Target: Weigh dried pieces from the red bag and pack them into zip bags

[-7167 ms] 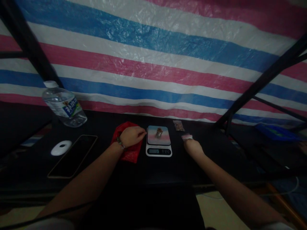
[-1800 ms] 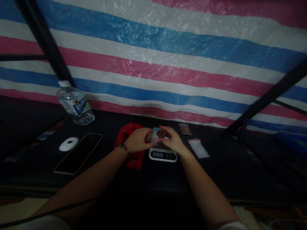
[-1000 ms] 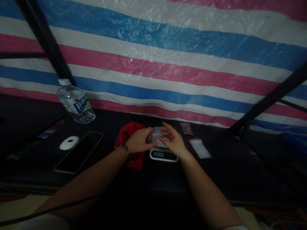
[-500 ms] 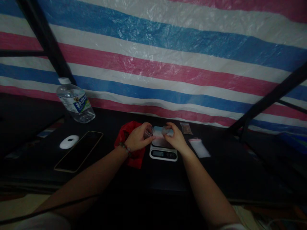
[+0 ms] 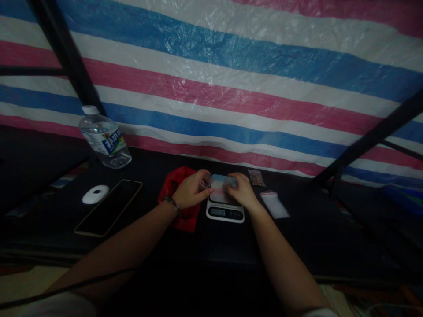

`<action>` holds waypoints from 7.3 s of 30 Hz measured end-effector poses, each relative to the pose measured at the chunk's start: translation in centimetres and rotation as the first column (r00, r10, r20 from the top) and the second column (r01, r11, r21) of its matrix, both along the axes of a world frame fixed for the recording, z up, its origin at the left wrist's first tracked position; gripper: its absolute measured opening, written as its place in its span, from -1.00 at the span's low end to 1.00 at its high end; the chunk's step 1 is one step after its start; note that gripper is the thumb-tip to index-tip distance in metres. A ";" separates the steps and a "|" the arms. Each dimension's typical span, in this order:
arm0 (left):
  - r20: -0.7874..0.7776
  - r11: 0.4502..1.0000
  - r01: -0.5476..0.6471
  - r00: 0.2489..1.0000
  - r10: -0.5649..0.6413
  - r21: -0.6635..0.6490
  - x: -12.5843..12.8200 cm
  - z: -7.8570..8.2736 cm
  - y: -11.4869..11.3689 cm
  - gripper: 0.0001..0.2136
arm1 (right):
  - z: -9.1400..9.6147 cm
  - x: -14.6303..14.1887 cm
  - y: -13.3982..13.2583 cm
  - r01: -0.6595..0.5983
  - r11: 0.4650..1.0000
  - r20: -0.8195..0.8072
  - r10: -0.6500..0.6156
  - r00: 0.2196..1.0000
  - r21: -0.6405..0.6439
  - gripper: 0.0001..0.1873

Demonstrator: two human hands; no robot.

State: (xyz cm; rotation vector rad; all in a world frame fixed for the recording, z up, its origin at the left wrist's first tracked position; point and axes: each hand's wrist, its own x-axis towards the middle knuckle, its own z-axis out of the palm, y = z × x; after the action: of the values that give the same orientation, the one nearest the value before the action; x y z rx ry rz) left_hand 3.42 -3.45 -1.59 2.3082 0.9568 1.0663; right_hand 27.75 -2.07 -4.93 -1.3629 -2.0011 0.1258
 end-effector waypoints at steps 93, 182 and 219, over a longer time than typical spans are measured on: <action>0.205 0.838 -0.544 0.816 0.541 -0.048 -10.2 -2.4 6.0 -0.68 | 4.3 -18.1 1.9 -0.355 0.790 0.356 0.561 0.748 -0.500 -0.48; 0.496 0.871 -0.335 0.722 0.483 -0.359 -8.3 -5.4 7.5 -0.68 | 8.4 -0.2 3.6 -0.148 0.782 -0.123 0.093 0.988 -0.605 -0.78; 0.532 0.867 -0.293 0.696 0.482 -0.403 -8.4 -5.7 7.6 -0.67 | 7.5 -0.3 2.3 -0.109 0.917 0.317 0.242 0.917 -0.385 -0.67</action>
State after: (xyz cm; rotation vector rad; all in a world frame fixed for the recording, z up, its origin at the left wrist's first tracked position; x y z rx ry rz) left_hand -5.02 4.19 -7.34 1.3672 1.2389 1.5992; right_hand 27.47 0.24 2.55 -1.5073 -2.5071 0.3679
